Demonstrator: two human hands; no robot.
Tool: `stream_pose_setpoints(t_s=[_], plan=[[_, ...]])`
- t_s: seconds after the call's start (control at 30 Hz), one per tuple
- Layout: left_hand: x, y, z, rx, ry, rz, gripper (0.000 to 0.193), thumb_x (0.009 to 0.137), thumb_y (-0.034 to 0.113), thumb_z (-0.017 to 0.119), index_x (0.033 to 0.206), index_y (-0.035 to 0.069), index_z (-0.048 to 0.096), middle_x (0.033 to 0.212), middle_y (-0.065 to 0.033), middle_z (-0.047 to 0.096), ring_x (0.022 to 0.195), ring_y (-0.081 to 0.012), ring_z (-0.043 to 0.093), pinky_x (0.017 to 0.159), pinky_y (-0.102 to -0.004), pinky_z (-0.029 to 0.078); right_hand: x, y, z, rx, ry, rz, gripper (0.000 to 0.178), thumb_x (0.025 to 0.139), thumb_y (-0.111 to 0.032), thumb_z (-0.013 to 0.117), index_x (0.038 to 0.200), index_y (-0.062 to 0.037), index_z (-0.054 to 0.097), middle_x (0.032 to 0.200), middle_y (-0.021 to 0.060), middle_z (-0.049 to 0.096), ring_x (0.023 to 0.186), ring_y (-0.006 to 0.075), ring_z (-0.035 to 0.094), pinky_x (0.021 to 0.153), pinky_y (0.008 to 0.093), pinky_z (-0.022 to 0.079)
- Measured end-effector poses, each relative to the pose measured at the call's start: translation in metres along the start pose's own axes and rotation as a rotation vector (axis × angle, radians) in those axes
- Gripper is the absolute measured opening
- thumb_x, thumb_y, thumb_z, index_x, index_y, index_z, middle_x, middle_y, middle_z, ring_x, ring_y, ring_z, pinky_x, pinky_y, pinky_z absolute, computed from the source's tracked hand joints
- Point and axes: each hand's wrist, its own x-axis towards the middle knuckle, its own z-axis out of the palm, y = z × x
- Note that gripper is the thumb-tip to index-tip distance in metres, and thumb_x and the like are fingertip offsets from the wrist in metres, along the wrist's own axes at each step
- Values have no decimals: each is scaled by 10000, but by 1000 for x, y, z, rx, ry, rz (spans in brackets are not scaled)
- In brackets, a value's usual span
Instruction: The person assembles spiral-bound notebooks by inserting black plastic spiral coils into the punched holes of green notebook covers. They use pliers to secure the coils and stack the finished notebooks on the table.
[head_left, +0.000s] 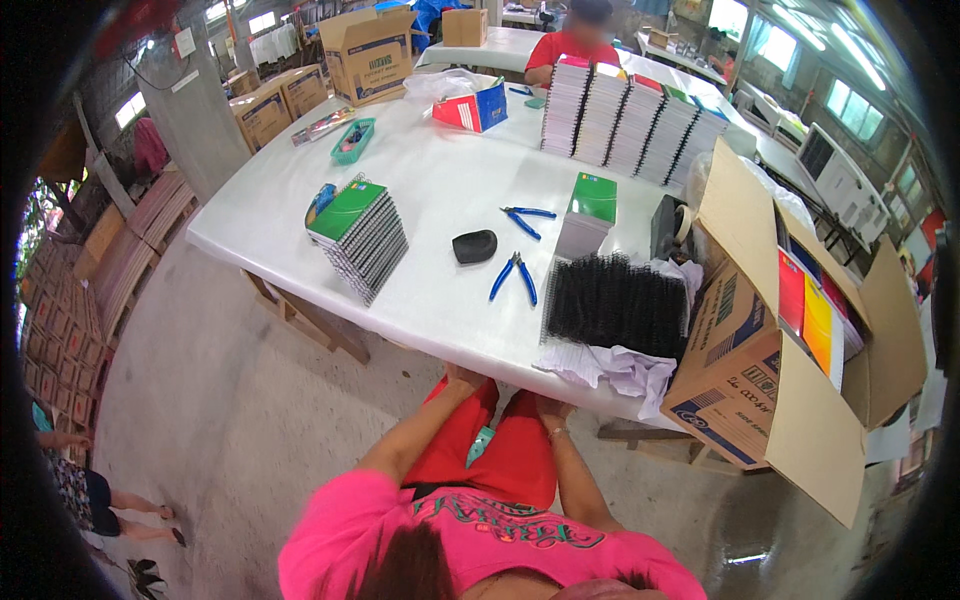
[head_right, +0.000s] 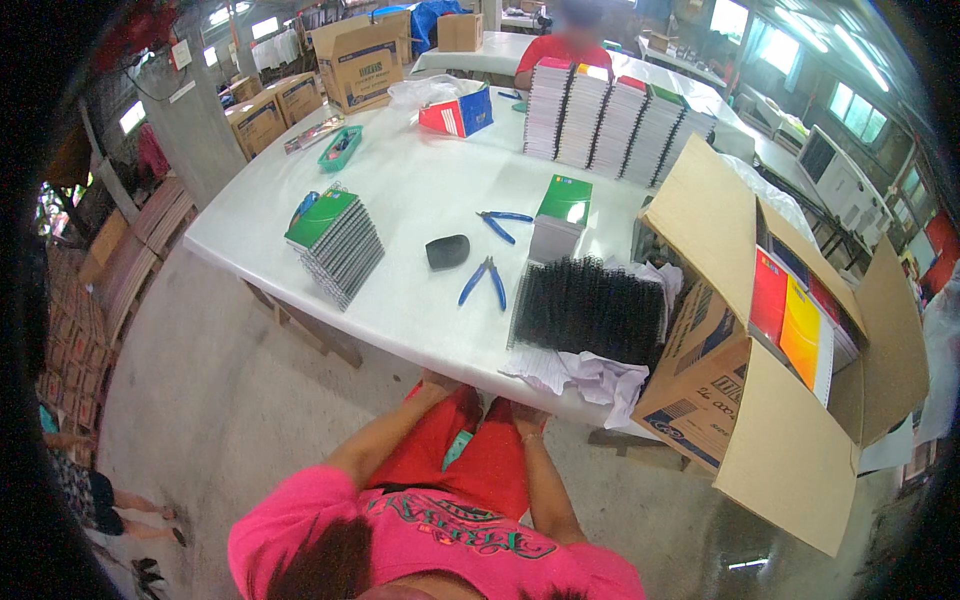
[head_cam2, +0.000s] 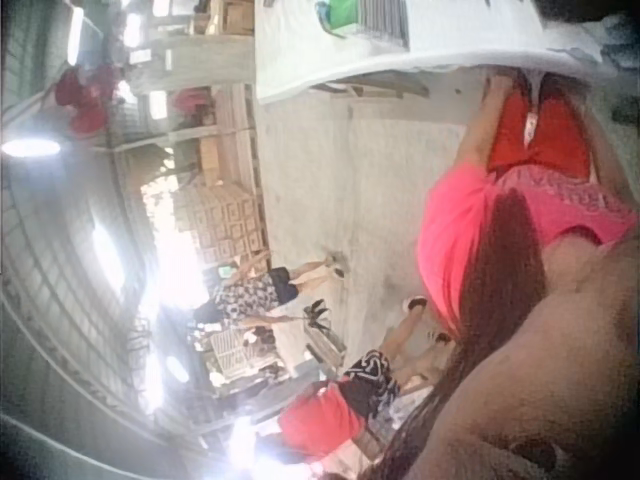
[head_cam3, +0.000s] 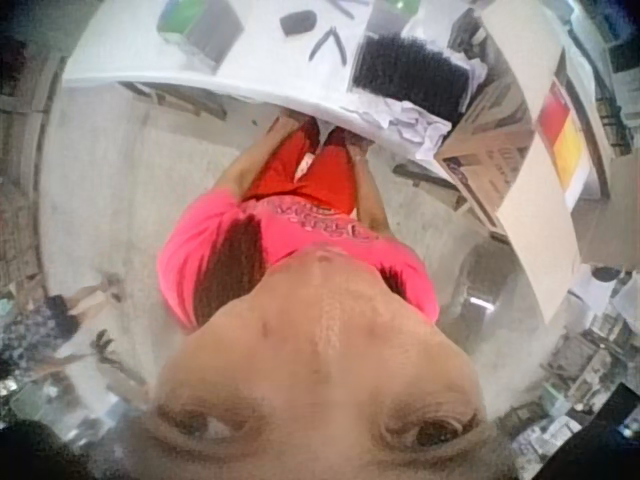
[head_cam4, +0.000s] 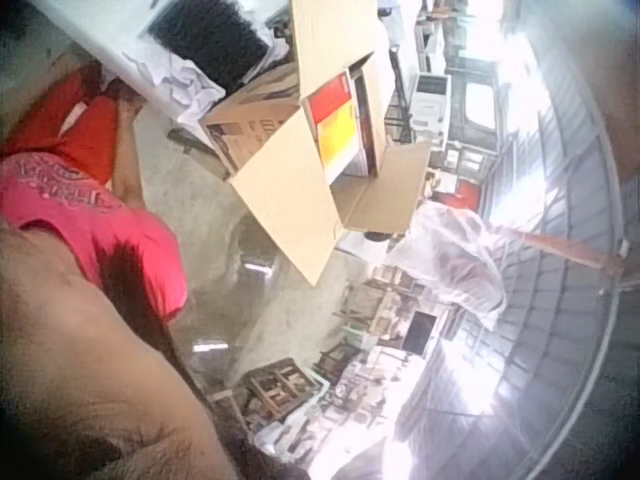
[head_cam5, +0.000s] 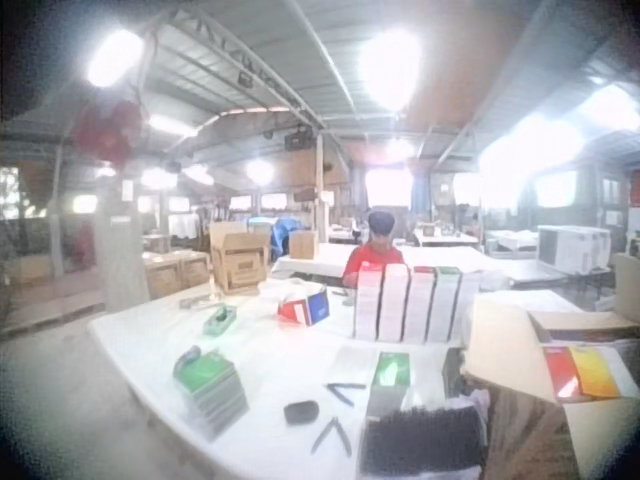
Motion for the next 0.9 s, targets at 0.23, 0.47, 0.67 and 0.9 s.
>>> stream_pose_setpoints(t_s=[0.23, 0.47, 0.67, 0.9], plan=[[27, 17, 8, -51, -19, 24, 477, 933, 368, 480, 1347, 137, 533, 1387, -159, 520, 1288, -374, 474, 1031, -507, 411, 38, 14, -16, -87, -189, 19, 346, 879, -270, 601, 1153, -60, 602, 1158, 181, 603, 1070, 364, 565, 911, 442, 444], [40, 16, 15, -55, -80, 48, 478, 933, 367, 482, 1346, 133, 533, 1385, -161, 521, 1284, -376, 477, 1030, -508, 411, 44, 14, -16, -122, -208, 20, 355, 884, -281, 598, 1161, -59, 598, 1167, 182, 598, 1074, 364, 564, 915, 442, 442], [46, 11, 19, -64, -117, 62, 478, 933, 366, 485, 1345, 129, 534, 1384, -162, 522, 1281, -378, 479, 1029, -510, 411, 36, 23, -16, -148, -192, 31, 364, 888, -290, 595, 1169, -58, 595, 1174, 184, 594, 1077, 364, 562, 919, 443, 441], [46, 4, 23, -82, -165, 75, 478, 932, 365, 487, 1343, 125, 534, 1382, -164, 522, 1277, -380, 481, 1028, -511, 411, 21, 43, -20, -166, -165, 9, 374, 893, -300, 592, 1177, -58, 591, 1183, 186, 590, 1081, 364, 561, 923, 443, 439]])
